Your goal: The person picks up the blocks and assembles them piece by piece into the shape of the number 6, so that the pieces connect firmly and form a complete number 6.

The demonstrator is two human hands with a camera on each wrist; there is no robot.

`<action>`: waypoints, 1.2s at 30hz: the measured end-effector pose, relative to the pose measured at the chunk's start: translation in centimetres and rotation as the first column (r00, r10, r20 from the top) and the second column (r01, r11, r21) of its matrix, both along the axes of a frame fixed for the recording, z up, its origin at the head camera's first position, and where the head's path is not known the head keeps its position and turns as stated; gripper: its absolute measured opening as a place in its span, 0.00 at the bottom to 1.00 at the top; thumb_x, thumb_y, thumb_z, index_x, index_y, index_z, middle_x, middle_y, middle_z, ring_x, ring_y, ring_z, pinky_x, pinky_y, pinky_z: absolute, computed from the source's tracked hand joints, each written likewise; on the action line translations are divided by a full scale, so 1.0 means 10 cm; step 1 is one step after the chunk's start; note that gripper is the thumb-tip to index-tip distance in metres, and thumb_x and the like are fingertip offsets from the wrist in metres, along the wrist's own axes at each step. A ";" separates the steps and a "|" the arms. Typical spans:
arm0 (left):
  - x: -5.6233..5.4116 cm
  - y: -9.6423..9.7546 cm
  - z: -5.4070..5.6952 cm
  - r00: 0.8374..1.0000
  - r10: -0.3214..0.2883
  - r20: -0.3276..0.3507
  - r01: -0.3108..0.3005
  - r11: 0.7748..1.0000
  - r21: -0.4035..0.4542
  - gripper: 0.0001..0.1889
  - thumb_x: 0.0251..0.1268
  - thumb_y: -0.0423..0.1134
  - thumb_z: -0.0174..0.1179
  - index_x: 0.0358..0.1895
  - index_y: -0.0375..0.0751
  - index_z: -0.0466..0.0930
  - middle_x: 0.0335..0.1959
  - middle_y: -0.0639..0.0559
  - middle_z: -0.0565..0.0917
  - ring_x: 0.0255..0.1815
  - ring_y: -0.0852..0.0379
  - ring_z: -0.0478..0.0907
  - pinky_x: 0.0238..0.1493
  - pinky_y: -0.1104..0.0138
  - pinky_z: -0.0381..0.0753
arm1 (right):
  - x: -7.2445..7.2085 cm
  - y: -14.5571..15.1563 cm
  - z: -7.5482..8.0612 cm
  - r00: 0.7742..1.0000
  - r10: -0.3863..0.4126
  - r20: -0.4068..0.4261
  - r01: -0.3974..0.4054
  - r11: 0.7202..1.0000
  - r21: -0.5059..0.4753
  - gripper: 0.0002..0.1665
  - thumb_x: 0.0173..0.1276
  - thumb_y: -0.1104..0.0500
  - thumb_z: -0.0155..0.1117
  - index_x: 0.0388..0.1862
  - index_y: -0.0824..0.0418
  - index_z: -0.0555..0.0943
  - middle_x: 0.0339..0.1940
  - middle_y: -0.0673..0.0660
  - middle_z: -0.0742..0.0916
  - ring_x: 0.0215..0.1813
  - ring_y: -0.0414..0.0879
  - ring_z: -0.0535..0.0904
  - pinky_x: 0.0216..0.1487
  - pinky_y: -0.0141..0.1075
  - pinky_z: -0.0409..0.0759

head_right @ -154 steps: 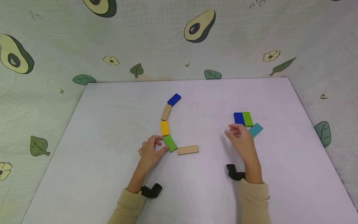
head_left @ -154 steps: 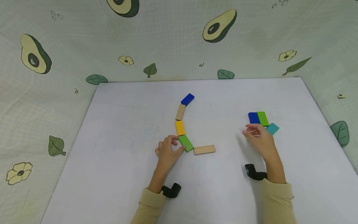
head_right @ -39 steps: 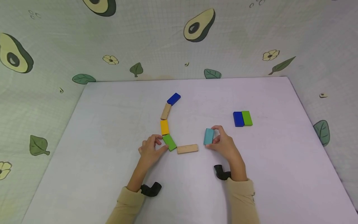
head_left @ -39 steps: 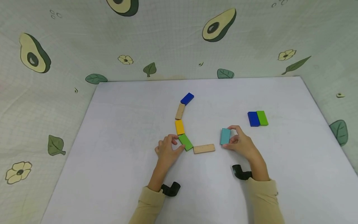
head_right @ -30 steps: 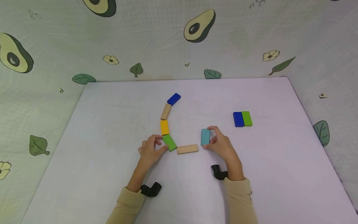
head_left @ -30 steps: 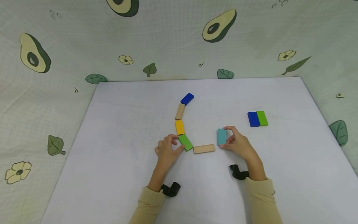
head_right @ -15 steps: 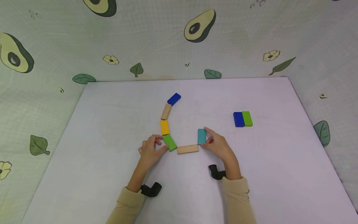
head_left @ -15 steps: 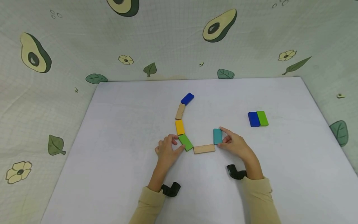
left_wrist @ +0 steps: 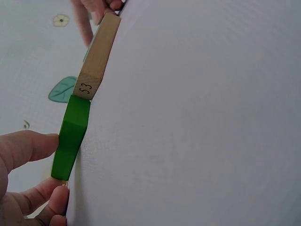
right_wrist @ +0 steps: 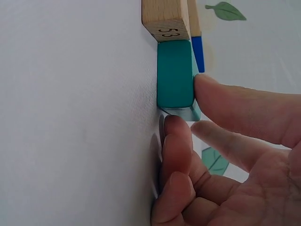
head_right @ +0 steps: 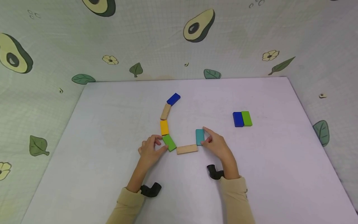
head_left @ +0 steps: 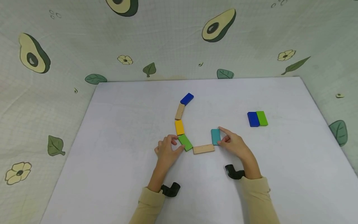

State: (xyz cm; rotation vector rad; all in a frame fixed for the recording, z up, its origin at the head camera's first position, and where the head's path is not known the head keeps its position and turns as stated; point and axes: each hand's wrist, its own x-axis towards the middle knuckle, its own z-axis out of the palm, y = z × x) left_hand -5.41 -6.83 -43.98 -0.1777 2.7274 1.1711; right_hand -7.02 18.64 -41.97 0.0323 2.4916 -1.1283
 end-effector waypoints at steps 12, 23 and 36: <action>0.00 0.00 -0.04 1.000 -0.004 -0.008 0.003 1.000 -0.018 0.19 0.54 0.45 0.65 0.48 0.47 0.71 0.33 0.52 0.72 0.43 0.50 0.64 0.47 0.52 0.54 | 0.01 -0.02 -0.02 0.998 -0.053 0.015 0.053 0.999 0.003 0.33 0.65 0.60 0.58 0.67 0.67 0.63 0.32 0.58 0.78 0.33 0.46 0.70 0.33 0.35 0.67; -0.01 0.00 -0.05 1.000 0.002 0.001 -0.002 1.000 -0.025 0.19 0.54 0.45 0.65 0.48 0.47 0.71 0.33 0.52 0.72 0.43 0.51 0.64 0.47 0.52 0.53 | 0.01 -0.02 -0.01 0.998 -0.057 0.017 0.057 0.998 -0.011 0.32 0.66 0.58 0.58 0.67 0.67 0.63 0.33 0.58 0.78 0.33 0.46 0.70 0.33 0.34 0.67; -0.02 -0.03 -0.02 1.000 0.000 0.019 0.000 1.000 0.014 0.19 0.55 0.45 0.65 0.48 0.47 0.72 0.33 0.52 0.73 0.41 0.52 0.64 0.47 0.52 0.53 | 0.03 0.07 -0.01 0.999 -0.036 0.014 0.036 0.999 -0.027 0.33 0.69 0.52 0.54 0.68 0.66 0.62 0.37 0.61 0.80 0.36 0.46 0.74 0.38 0.35 0.70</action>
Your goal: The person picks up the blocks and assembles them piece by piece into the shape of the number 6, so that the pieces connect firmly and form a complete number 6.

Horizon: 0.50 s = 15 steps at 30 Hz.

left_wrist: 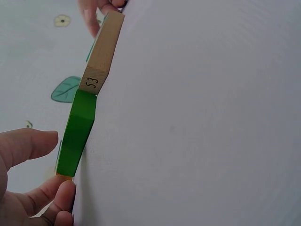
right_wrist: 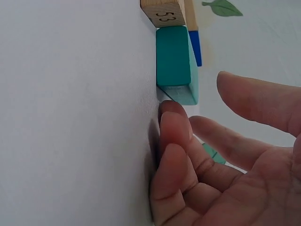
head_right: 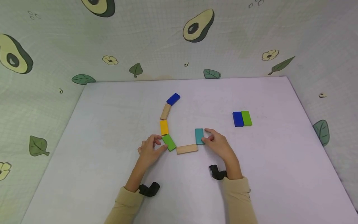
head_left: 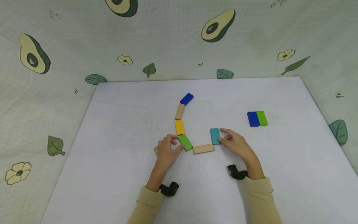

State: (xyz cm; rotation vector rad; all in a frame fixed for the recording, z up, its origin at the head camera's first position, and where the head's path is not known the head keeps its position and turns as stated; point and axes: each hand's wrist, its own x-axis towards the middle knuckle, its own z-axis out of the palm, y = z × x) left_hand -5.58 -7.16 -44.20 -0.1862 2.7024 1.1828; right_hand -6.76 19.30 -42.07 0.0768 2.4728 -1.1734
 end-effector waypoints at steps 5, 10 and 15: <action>-0.03 -0.03 0.03 1.000 0.002 0.029 -0.003 1.000 0.027 0.19 0.57 0.46 0.63 0.50 0.45 0.71 0.33 0.53 0.76 0.40 0.53 0.66 0.47 0.53 0.54 | 0.01 0.07 0.02 1.000 -0.010 -0.001 0.010 0.999 -0.039 0.33 0.70 0.51 0.54 0.68 0.66 0.61 0.39 0.62 0.81 0.36 0.46 0.76 0.39 0.34 0.74; -0.10 -0.09 0.08 0.999 0.007 0.036 -0.008 0.999 0.044 0.19 0.59 0.45 0.62 0.51 0.44 0.70 0.33 0.52 0.79 0.36 0.54 0.70 0.45 0.58 0.58 | 0.00 0.18 0.04 0.998 -0.044 -0.035 0.044 0.999 -0.025 0.32 0.71 0.49 0.52 0.67 0.64 0.63 0.43 0.64 0.81 0.37 0.47 0.78 0.39 0.31 0.76; -0.24 -0.14 0.08 1.000 -0.004 0.012 0.003 0.998 0.061 0.20 0.60 0.46 0.60 0.52 0.45 0.70 0.34 0.51 0.80 0.32 0.56 0.72 0.35 0.67 0.69 | -0.02 0.34 0.08 0.990 -0.104 -0.099 0.104 0.995 0.002 0.30 0.71 0.48 0.49 0.66 0.63 0.66 0.44 0.63 0.80 0.40 0.49 0.77 0.37 0.27 0.73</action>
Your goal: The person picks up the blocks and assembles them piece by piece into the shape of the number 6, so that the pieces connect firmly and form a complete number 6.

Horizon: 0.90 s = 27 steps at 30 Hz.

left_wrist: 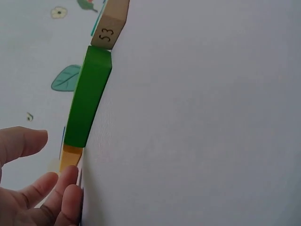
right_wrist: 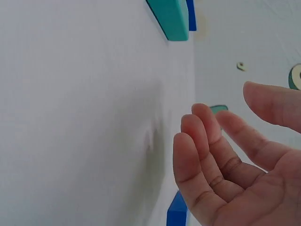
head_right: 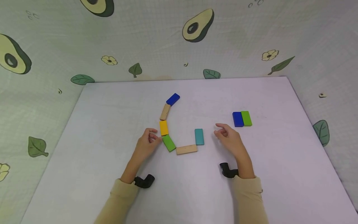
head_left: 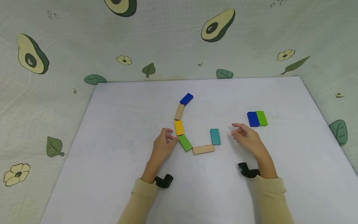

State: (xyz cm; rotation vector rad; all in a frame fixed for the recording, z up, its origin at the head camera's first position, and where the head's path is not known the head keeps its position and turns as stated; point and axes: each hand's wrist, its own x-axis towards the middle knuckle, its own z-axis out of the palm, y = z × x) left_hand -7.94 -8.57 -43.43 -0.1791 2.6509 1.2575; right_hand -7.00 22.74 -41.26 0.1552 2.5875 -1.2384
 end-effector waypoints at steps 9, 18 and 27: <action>-0.33 -0.02 -0.07 0.999 -0.036 0.007 0.036 0.999 -0.017 0.24 0.62 0.47 0.59 0.57 0.39 0.66 0.31 0.47 0.76 0.26 0.55 0.69 0.28 0.70 0.67 | -0.06 0.28 0.08 0.982 -0.157 -0.106 0.162 0.986 0.042 0.28 0.69 0.48 0.53 0.62 0.63 0.71 0.45 0.57 0.78 0.42 0.36 0.69 0.36 0.19 0.67; -0.54 -0.03 -0.10 0.998 -0.056 0.039 0.059 0.996 -0.073 0.25 0.60 0.51 0.60 0.56 0.41 0.67 0.31 0.47 0.78 0.27 0.54 0.71 0.28 0.69 0.66 | -0.14 0.47 0.12 0.960 -0.258 -0.112 0.269 0.957 0.108 0.30 0.69 0.49 0.54 0.64 0.66 0.68 0.52 0.65 0.74 0.52 0.53 0.69 0.41 0.33 0.67; -0.60 -0.03 -0.08 0.994 -0.067 0.081 0.074 0.993 -0.090 0.20 0.59 0.50 0.61 0.50 0.44 0.71 0.30 0.49 0.77 0.28 0.54 0.70 0.31 0.68 0.63 | -0.23 0.63 0.04 0.953 -0.300 -0.036 0.302 0.941 0.155 0.36 0.67 0.50 0.56 0.67 0.69 0.61 0.61 0.75 0.63 0.56 0.64 0.65 0.42 0.41 0.68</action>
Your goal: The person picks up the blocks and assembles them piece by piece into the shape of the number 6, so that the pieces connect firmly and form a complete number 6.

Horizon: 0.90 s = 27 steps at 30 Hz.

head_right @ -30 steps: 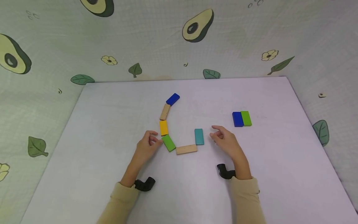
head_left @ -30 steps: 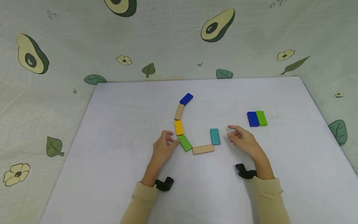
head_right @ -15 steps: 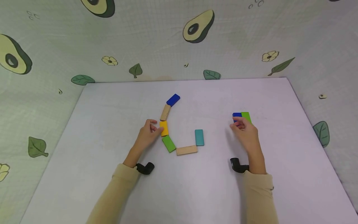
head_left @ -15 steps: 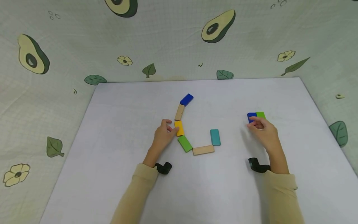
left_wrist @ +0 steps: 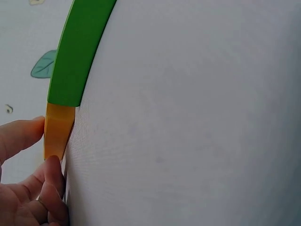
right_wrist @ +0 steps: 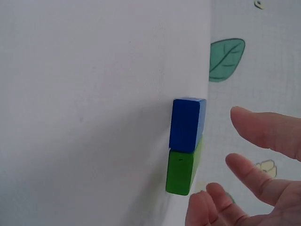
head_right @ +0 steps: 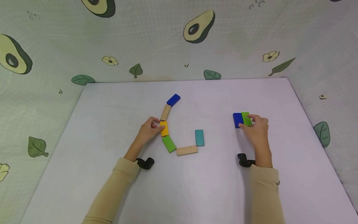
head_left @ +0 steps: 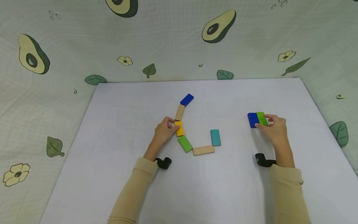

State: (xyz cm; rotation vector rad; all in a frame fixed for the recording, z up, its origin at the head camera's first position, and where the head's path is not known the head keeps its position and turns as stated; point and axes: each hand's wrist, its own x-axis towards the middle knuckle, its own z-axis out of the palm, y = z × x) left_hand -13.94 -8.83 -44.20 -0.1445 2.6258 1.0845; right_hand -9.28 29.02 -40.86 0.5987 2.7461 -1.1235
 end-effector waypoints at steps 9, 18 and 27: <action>0.01 0.01 0.02 1.000 0.002 0.016 -0.002 1.000 -0.006 0.18 0.60 0.50 0.61 0.49 0.45 0.71 0.31 0.48 0.77 0.31 0.53 0.71 0.34 0.66 0.61 | -0.06 0.10 -0.05 0.997 0.016 0.082 -0.016 1.000 -0.002 0.42 0.68 0.49 0.53 0.70 0.73 0.53 0.62 0.80 0.60 0.61 0.72 0.60 0.56 0.60 0.65; 0.00 0.00 0.03 1.000 -0.001 0.007 0.001 1.000 0.004 0.18 0.60 0.49 0.61 0.48 0.43 0.72 0.31 0.49 0.77 0.29 0.54 0.70 0.32 0.68 0.61 | -0.09 0.16 -0.08 0.989 0.015 0.149 -0.011 1.000 -0.029 0.42 0.70 0.48 0.49 0.70 0.74 0.49 0.62 0.80 0.61 0.60 0.70 0.62 0.56 0.58 0.67; 0.00 0.00 0.03 1.000 -0.008 0.010 0.008 1.000 0.012 0.18 0.59 0.49 0.61 0.48 0.43 0.72 0.29 0.49 0.76 0.28 0.54 0.70 0.31 0.68 0.61 | -0.08 0.23 -0.13 0.979 -0.036 0.199 0.057 0.993 -0.102 0.40 0.69 0.49 0.51 0.70 0.71 0.53 0.64 0.74 0.64 0.43 0.48 0.74 0.40 0.32 0.70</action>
